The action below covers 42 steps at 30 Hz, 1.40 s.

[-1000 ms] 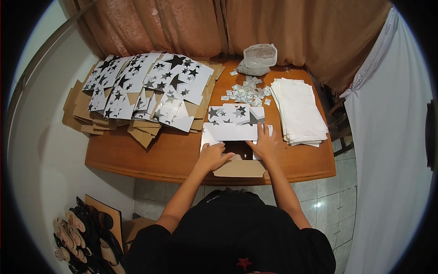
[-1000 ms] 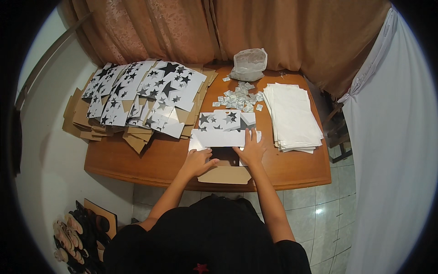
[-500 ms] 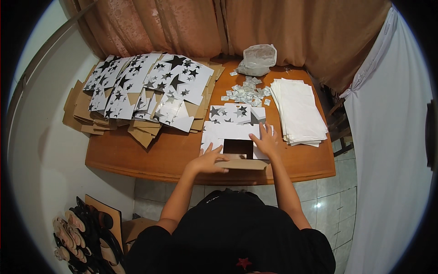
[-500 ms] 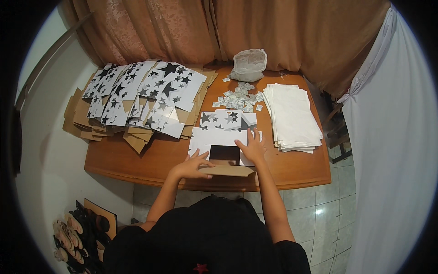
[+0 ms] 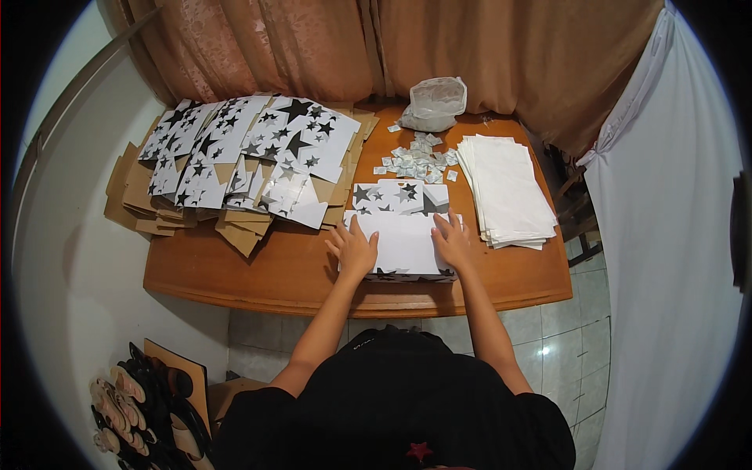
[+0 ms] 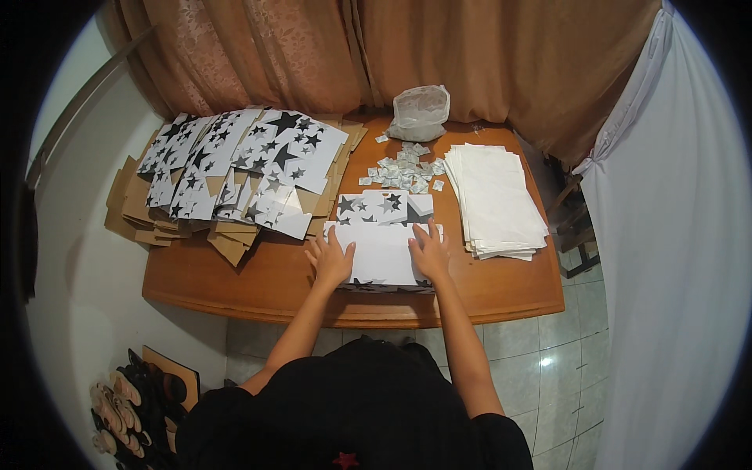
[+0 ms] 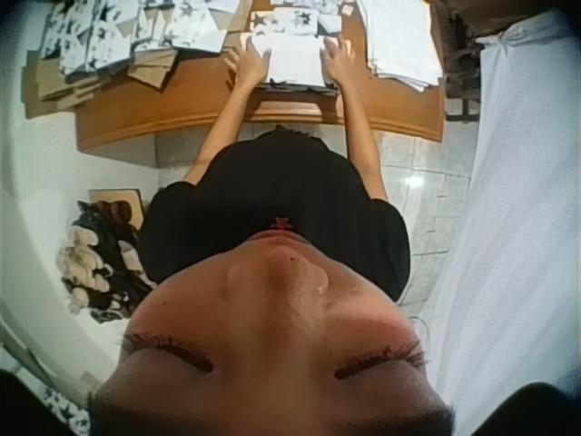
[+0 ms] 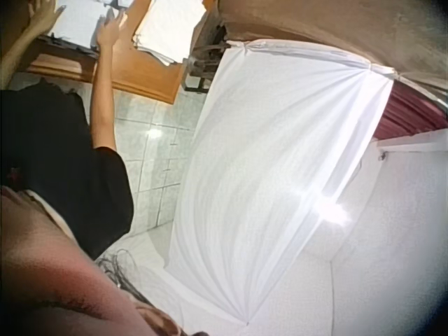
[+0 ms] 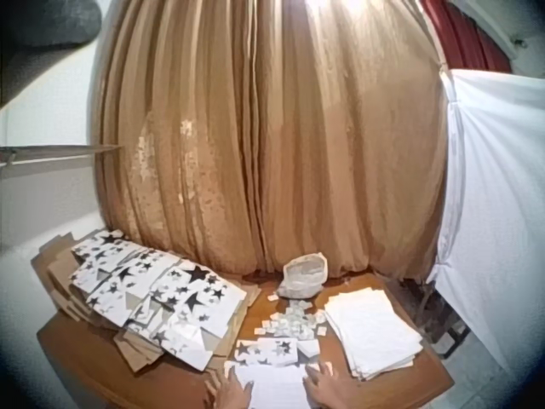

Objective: Folding cardboard shoe boxes, lining them with tissue paper, and placing them on a storage shelf.

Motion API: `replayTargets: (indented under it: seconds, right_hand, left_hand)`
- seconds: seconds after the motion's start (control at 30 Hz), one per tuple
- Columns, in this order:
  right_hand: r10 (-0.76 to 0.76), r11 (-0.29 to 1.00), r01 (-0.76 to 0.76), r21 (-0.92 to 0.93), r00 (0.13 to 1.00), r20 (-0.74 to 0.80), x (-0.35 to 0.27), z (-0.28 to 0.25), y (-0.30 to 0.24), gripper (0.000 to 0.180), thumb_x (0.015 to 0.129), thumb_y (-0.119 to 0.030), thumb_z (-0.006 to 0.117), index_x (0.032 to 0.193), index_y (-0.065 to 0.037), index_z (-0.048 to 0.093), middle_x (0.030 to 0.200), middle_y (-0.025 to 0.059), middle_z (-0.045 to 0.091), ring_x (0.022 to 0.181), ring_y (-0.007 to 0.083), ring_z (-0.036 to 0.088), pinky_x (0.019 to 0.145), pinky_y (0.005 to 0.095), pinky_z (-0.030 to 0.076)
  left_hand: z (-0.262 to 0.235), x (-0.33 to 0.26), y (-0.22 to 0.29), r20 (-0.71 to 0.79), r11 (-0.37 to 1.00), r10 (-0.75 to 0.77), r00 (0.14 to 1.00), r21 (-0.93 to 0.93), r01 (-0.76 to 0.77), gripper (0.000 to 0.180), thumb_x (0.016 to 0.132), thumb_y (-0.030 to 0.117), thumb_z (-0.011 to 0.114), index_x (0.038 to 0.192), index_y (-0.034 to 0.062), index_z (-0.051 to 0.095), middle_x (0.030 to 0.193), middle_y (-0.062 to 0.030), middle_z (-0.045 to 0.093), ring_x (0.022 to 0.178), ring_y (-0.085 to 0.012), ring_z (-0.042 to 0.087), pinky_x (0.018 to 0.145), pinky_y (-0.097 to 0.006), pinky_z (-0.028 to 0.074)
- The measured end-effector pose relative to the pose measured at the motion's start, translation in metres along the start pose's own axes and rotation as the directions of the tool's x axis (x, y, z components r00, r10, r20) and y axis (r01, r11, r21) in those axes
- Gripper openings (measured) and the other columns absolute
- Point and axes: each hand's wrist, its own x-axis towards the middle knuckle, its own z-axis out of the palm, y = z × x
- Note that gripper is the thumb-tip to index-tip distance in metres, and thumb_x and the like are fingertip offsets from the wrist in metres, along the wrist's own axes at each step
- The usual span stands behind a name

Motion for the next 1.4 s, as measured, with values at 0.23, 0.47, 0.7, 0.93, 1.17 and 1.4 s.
replayTargets:
  seconds: [0.23, 0.47, 0.7, 0.93, 1.17, 1.4]
  right_hand:
    - [-0.003, 0.966, -0.017, -0.256, 0.997, -0.078, -0.009, 0.004, -0.015, 0.050, 0.076, -0.028, 0.065, 0.124, -0.026, 0.051, 0.141, 0.0081, 0.030, 0.123, 0.0439, 0.027, 0.089, 0.0585, 0.036]
    - [-0.039, 0.904, 0.009, -0.426, 0.997, -0.061, -0.012, 0.004, -0.026, 0.056, 0.075, -0.028, 0.068, 0.126, -0.032, 0.046, 0.142, 0.0079, 0.028, 0.121, 0.0468, 0.029, 0.091, 0.0607, 0.035]
    - [-0.033, 0.907, 0.036, -0.420, 0.999, 0.014, -0.012, -0.001, -0.028, 0.063, 0.072, -0.027, 0.070, 0.129, -0.029, 0.042, 0.143, 0.0092, 0.024, 0.127, 0.0492, 0.016, 0.091, 0.0708, 0.024]
    - [-0.316, 0.801, 0.322, -0.505, 0.944, 0.101, -0.003, -0.002, -0.015, 0.065, 0.071, -0.033, 0.069, 0.128, -0.018, 0.042, 0.138, 0.0096, 0.034, 0.125, 0.0446, 0.028, 0.090, 0.0722, 0.022]
    - [-0.571, 0.542, 0.550, -0.635, 0.796, 0.202, 0.016, 0.002, 0.003, 0.058, 0.075, -0.034, 0.065, 0.123, -0.010, 0.044, 0.129, 0.0139, 0.045, 0.113, 0.0451, 0.044, 0.094, 0.0655, 0.025]
    - [-0.435, 0.728, 0.502, -0.467, 0.865, 0.252, 0.018, -0.013, 0.001, 0.059, 0.077, -0.041, 0.059, 0.125, -0.010, 0.044, 0.133, 0.0161, 0.039, 0.120, 0.0464, 0.035, 0.093, 0.0662, 0.025]
  left_hand:
    - [0.002, 0.000, 0.003, 0.019, 0.997, -0.065, 0.998, 0.051, 0.064, 0.075, 0.078, 0.035, 0.063, 0.134, 0.0036, 0.025, 0.134, -0.0271, 0.025, 0.126, -0.0433, 0.024, 0.100, -0.059, 0.018]
    - [0.015, -0.004, -0.001, -0.083, 0.980, -0.022, 0.996, 0.196, 0.038, 0.079, 0.073, 0.034, 0.070, 0.133, 0.0050, 0.028, 0.132, -0.0247, 0.028, 0.112, -0.0393, 0.039, 0.095, -0.049, 0.031]
    - [0.010, -0.006, 0.002, -0.061, 0.981, -0.051, 0.997, 0.182, 0.062, 0.074, 0.072, 0.034, 0.071, 0.130, 0.0059, 0.033, 0.132, -0.0245, 0.029, 0.107, -0.0364, 0.043, 0.089, -0.045, 0.035]
    - [0.015, -0.004, -0.003, -0.067, 0.983, -0.053, 0.996, 0.171, 0.063, 0.074, 0.071, 0.033, 0.071, 0.129, 0.0056, 0.034, 0.131, -0.0237, 0.030, 0.108, -0.0377, 0.043, 0.087, -0.046, 0.037]
    - [0.007, -0.002, -0.034, -0.120, 0.964, 0.117, 0.986, -0.226, -0.142, 0.075, 0.073, 0.027, 0.069, 0.131, 0.0011, 0.030, 0.130, -0.0238, 0.037, 0.113, -0.0349, 0.044, 0.093, -0.042, 0.037]
    - [-0.014, -0.005, -0.078, 0.559, 0.715, 0.061, 0.827, -0.602, 0.354, 0.076, 0.079, 0.043, 0.063, 0.131, -0.0043, 0.032, 0.128, -0.0180, 0.046, 0.118, -0.0275, 0.045, 0.095, -0.031, 0.037]
